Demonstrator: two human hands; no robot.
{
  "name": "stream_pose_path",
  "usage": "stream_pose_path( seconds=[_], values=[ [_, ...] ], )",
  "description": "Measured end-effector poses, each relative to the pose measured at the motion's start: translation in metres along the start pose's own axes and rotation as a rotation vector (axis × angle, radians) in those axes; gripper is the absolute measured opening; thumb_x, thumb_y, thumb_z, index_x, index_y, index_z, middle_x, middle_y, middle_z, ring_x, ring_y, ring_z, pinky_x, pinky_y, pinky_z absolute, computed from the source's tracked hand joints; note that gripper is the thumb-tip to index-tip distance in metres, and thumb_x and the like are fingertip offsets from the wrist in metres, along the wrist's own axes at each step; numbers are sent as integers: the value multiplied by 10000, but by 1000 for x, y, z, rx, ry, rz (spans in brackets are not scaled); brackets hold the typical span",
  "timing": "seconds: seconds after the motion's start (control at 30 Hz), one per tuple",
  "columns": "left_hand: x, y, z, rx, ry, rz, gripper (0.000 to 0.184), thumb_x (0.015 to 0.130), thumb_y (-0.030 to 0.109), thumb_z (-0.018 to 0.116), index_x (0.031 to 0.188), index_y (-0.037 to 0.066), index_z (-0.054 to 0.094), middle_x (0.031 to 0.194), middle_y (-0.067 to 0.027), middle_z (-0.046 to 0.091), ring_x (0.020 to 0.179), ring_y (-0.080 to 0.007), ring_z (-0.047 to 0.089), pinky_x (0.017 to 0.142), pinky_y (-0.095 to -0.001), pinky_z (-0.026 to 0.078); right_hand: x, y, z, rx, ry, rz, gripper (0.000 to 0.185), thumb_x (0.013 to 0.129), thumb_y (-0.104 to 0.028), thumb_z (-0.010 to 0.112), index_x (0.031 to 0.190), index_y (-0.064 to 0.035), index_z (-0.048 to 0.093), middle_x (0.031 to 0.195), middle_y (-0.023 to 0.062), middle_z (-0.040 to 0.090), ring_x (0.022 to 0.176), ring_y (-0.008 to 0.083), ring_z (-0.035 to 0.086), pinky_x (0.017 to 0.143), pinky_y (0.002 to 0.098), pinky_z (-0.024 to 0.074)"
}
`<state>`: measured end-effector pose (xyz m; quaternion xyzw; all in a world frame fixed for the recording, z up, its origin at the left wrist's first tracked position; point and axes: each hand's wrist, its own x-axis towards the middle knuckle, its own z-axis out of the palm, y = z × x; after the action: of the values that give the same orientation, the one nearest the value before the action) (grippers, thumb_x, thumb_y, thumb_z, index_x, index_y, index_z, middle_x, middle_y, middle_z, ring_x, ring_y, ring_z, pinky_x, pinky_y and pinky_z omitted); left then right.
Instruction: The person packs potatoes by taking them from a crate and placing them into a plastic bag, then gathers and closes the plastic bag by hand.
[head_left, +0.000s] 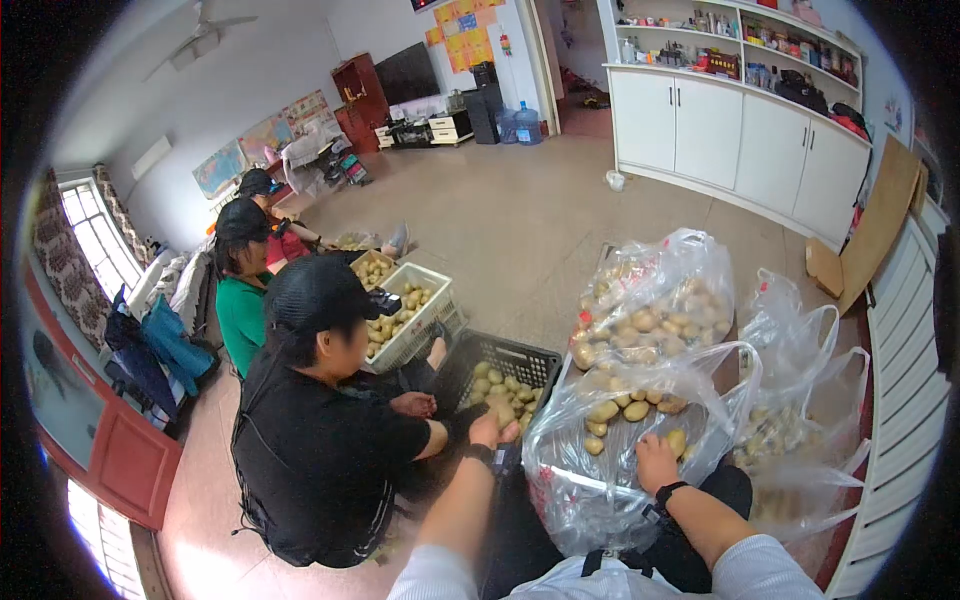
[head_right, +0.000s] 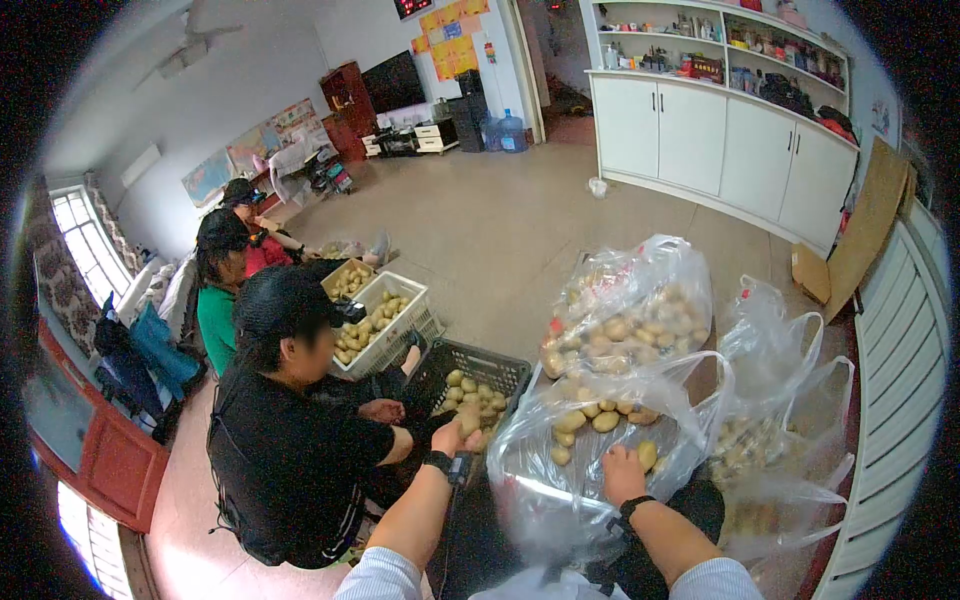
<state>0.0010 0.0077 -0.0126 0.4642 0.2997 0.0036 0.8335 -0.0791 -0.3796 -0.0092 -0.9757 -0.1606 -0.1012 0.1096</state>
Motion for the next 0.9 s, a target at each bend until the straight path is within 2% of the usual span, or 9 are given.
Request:
stream_pose_path(
  seconds=[0.1,0.13,0.23,0.37,0.43,0.47,0.53,0.73,0.9],
  values=[
    [63,-36,-41,511,-135,308,208,930,105,461,1051,-37,551,1069,-152,614,876,-330,658,676,-400,584,-3,0,2,-14,-34,15,225,754,-56,559,970,-60,623,1108,137,549,959,356,528,867,431,441],
    [67,-41,-42,139,-39,107,211,928,101,450,1048,-41,550,1064,-156,618,876,-335,664,652,-398,579,-4,1,4,2,-52,29,236,753,-59,564,980,-64,626,1124,137,546,969,359,528,873,432,441],
    [64,-36,-41,203,-20,136,191,921,87,458,1022,-42,555,1038,-162,618,874,-327,660,661,-398,581,-7,1,9,21,-82,49,268,748,-66,575,1010,-71,627,1157,139,538,988,363,529,882,434,440],
    [43,-24,-44,1467,-70,589,153,907,59,474,969,-45,567,985,-174,619,871,-310,651,679,-396,585,-7,-5,-2,58,-120,69,337,741,-71,586,1077,-78,611,1191,148,524,1007,371,528,896,441,437],
    [47,-31,-46,1587,-45,747,136,877,1,471,957,-61,562,933,-175,622,911,-295,639,716,-387,595,-8,-4,-1,80,-131,78,349,739,-71,587,1088,-76,603,1193,151,523,1019,376,526,899,448,437],
    [51,-33,-46,1587,-46,749,136,877,1,471,957,-61,562,933,-175,622,911,-295,639,716,-387,595,-9,-3,0,101,-142,85,362,738,-72,588,1100,-74,595,1194,153,523,1030,381,525,901,455,436],
    [31,-19,-26,47,-2,31,128,935,84,489,895,-23,547,912,-160,570,833,-305,635,667,-421,585,-11,-2,2,104,-135,78,321,759,-81,589,1080,-80,590,1168,154,517,1010,387,534,881,471,452],
    [3,-4,-4,80,-55,-5,200,880,51,521,1069,-13,511,1007,-164,525,937,-341,615,674,-423,592,-13,1,10,236,-197,101,319,773,-84,605,1090,-88,566,1121,172,518,985,398,562,856,480,476],
    [-26,6,24,144,-89,-28,219,883,72,537,1086,-5,516,1012,-145,548,858,-315,635,677,-412,592,-12,-2,18,378,-117,134,408,751,-119,652,1146,-99,550,1115,191,541,1010,406,560,879,469,473]
  ],
)
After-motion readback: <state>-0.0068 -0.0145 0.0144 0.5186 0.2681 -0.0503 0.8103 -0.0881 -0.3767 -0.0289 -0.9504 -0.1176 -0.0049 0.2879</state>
